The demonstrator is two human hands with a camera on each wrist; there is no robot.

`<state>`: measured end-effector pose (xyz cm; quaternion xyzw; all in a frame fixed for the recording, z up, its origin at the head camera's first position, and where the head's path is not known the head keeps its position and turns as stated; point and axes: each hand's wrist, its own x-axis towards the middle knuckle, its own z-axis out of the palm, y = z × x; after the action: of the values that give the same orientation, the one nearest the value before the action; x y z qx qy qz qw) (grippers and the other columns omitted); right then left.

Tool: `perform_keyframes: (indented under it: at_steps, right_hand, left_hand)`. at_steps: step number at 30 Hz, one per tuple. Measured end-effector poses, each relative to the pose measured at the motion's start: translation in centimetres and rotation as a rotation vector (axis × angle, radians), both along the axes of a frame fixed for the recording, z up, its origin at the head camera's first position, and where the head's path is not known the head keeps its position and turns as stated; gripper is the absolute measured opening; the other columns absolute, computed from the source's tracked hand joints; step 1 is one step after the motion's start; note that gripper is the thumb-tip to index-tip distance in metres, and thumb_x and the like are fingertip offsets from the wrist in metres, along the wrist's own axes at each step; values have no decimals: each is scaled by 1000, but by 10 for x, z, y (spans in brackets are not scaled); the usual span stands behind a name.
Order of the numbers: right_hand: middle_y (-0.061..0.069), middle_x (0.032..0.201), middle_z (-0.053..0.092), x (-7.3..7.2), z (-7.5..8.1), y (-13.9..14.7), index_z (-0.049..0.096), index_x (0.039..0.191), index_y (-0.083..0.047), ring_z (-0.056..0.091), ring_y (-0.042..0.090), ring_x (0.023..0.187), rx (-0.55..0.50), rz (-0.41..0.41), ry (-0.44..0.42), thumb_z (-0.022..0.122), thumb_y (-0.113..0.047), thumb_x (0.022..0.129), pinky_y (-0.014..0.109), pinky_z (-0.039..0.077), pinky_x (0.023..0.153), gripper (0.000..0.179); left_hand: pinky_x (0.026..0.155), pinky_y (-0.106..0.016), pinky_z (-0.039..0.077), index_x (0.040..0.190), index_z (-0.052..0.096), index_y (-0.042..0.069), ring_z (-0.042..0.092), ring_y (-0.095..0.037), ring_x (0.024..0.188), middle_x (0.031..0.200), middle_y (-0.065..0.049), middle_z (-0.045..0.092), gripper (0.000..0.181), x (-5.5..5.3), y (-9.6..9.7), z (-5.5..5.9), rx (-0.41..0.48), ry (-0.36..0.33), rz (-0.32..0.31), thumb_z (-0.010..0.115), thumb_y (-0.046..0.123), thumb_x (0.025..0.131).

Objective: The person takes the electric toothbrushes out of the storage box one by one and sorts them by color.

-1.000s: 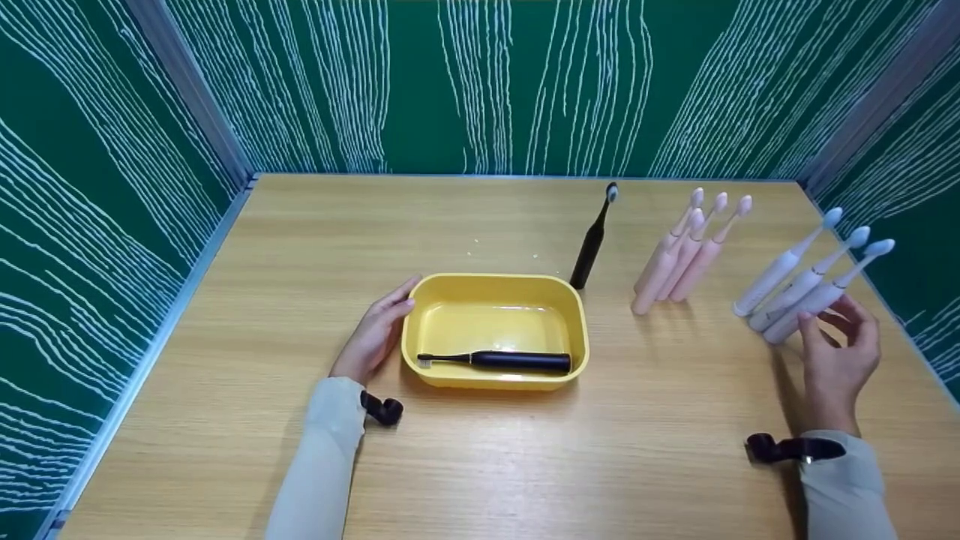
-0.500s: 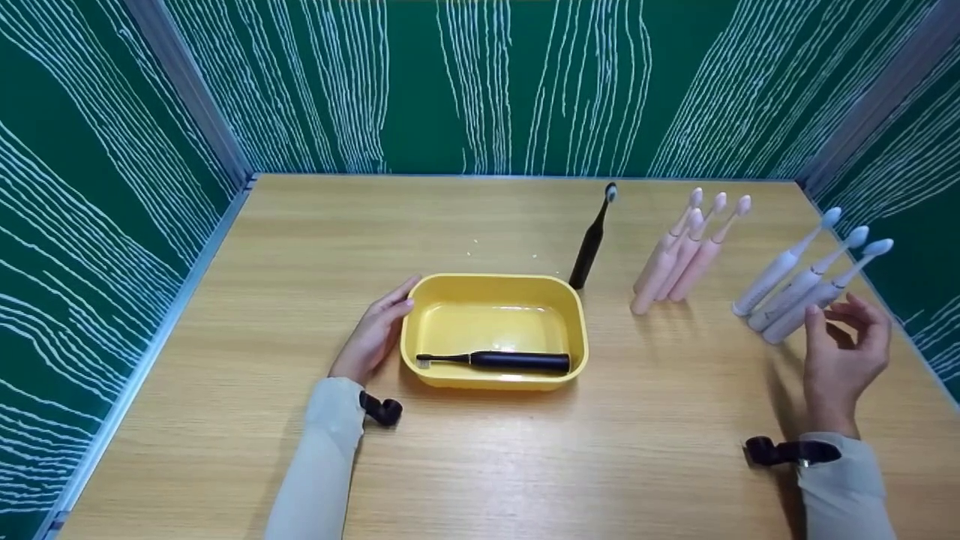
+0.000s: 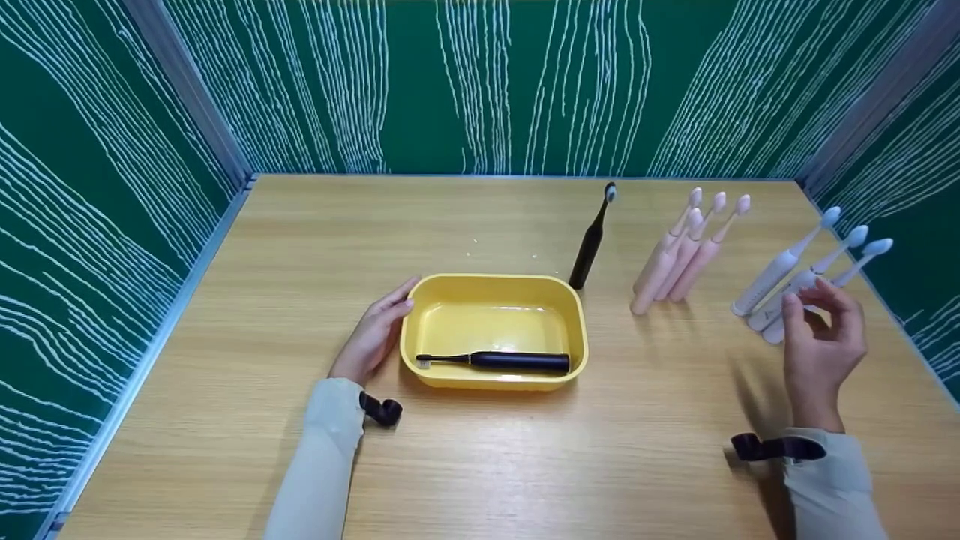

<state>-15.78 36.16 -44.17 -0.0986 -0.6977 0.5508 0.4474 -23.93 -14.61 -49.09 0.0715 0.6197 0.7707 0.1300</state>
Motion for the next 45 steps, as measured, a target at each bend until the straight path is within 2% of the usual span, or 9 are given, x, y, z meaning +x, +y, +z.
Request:
perform_keyframes:
  at_steps: [9, 12, 16, 19, 29, 32, 38, 42, 45]
  right_hand:
    - [5, 107, 63, -7, -2, -20, 59, 119, 9, 60, 10, 98, 162, 178, 104, 63, 10, 84, 16, 51, 86, 35]
    - [5, 104, 65, -12, -3, -28, 59, 116, 14, 62, 11, 96, 184, 268, 145, 62, 16, 81, 16, 52, 83, 35]
    - [1, 99, 67, -17, -4, -40, 58, 112, 19, 63, 11, 93, 164, 390, 183, 61, 22, 78, 16, 54, 80, 35]
    - [-1, 99, 67, -20, -6, -49, 57, 113, 19, 63, 10, 94, 183, 453, 171, 61, 23, 77, 16, 54, 80, 36]
    - [4, 101, 68, -26, -1, -71, 57, 119, 15, 64, 8, 95, 330, 629, 97, 62, 24, 76, 16, 55, 81, 44]
    - [8, 104, 67, -28, 3, -76, 57, 121, 12, 64, 7, 96, 378, 665, 60, 62, 23, 78, 15, 54, 83, 45]
    - [19, 104, 66, -32, 12, -88, 58, 124, 7, 64, 6, 97, 403, 714, -25, 64, 17, 80, 14, 54, 84, 45]
    - [19, 107, 66, -35, 20, -99, 58, 127, 2, 64, 6, 99, 433, 750, -71, 66, 12, 82, 16, 54, 85, 47]
    - [20, 109, 66, -39, 25, -107, 58, 129, 1, 64, 7, 102, 434, 813, -78, 66, 11, 82, 18, 55, 86, 48]
  left_hand:
    - [123, -33, 10, 148, 31, 1, 14, -20, 149, 159, -9, 25, 51, 1, 0, 2, 14, -25, 1, 44, 8, 99]
    - [123, -33, 10, 148, 32, 1, 14, -21, 149, 159, -9, 25, 51, 1, 1, 2, 17, -27, 7, 44, 8, 99]
    - [123, -34, 9, 148, 33, 1, 13, -21, 149, 159, -10, 25, 50, 0, 1, 2, 10, -26, 7, 43, 7, 99]
    - [123, -35, 9, 148, 32, 0, 12, -22, 149, 159, -11, 23, 50, -1, 1, 1, 7, -20, 1, 42, 7, 99]
    - [123, -34, 7, 147, 32, 0, 11, -21, 150, 159, -9, 24, 50, 0, 1, 1, -3, -14, 8, 43, 7, 99]
    - [123, -34, 7, 148, 32, 0, 12, -21, 150, 159, -9, 24, 50, 0, 1, 2, -5, -16, 8, 43, 7, 99]
    - [123, -33, 9, 147, 33, 1, 14, -21, 149, 158, -9, 26, 51, 0, 1, 4, -5, -29, 19, 44, 6, 98]
    - [123, -33, 9, 148, 31, 1, 14, -21, 149, 159, -10, 25, 52, 0, 1, 5, -6, -23, 12, 44, 7, 98]
    - [123, -34, 10, 149, 31, 2, 15, -22, 149, 159, -10, 25, 52, 1, 1, 5, -11, -16, 4, 45, 8, 99]
